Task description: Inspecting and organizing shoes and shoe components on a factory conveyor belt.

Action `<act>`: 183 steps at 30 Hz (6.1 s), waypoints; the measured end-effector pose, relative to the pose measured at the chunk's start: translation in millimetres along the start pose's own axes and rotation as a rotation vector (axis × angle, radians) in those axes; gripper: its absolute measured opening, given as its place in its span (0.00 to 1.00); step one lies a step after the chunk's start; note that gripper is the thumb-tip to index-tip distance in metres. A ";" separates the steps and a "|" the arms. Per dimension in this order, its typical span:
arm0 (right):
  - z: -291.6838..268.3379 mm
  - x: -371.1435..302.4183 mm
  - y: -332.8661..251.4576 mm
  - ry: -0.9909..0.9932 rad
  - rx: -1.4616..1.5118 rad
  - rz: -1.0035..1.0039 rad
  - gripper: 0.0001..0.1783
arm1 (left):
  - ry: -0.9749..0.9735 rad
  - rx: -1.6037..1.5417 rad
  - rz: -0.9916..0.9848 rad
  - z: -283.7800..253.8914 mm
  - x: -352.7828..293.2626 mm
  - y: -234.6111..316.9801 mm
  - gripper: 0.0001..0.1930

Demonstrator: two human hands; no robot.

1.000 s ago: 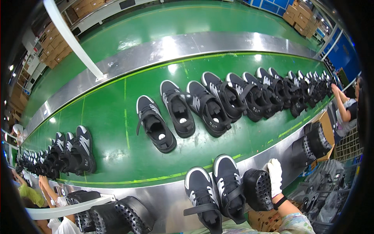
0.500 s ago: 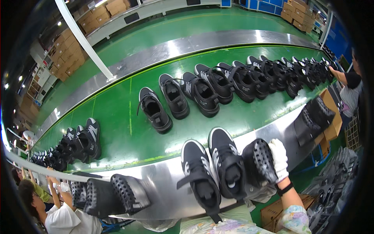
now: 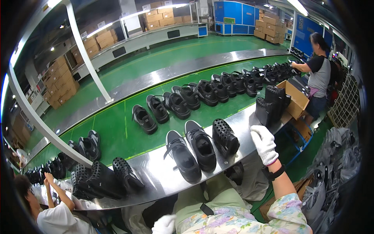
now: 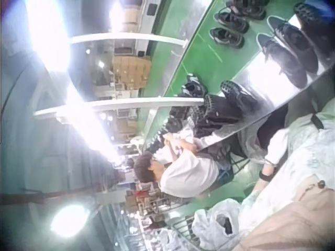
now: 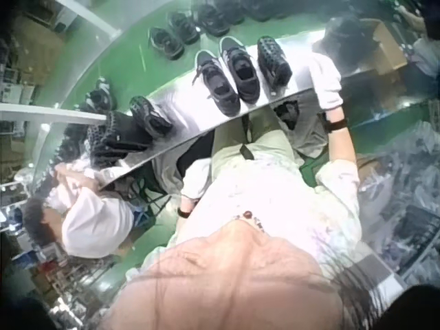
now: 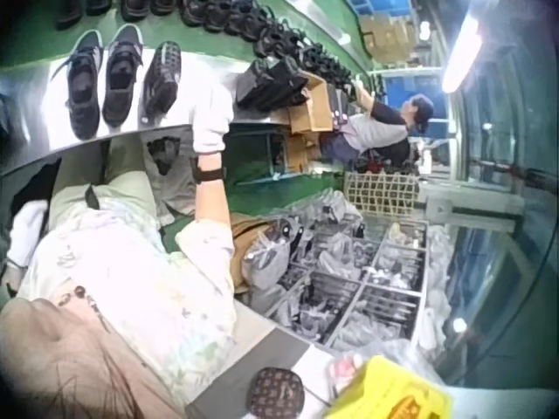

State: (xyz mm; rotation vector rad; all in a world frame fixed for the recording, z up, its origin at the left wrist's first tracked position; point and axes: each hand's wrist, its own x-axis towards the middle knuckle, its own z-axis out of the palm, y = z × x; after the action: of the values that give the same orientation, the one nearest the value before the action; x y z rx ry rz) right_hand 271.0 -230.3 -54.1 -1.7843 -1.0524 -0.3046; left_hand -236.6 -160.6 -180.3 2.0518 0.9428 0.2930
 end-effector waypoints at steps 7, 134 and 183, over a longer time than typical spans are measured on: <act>0.3 7.8 -66.7 -0.359 -0.202 -0.339 0.32 | 0.383 0.242 0.499 -33.5 104.5 130.6 0.17; -41.0 126.9 51.4 -0.762 -0.857 -0.240 0.15 | 0.224 0.474 0.433 -57.7 200.5 174.1 0.19; 18.2 -2.9 -64.0 -0.472 0.322 0.274 0.22 | 0.047 0.457 0.557 -32.8 301.4 195.6 0.10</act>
State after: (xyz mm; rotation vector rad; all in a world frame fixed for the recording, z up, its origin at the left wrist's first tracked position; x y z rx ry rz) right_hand 215.6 -208.6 -24.2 -1.7108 -1.0850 0.4520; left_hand 56.0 2.3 -45.9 2.7268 0.4682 0.4499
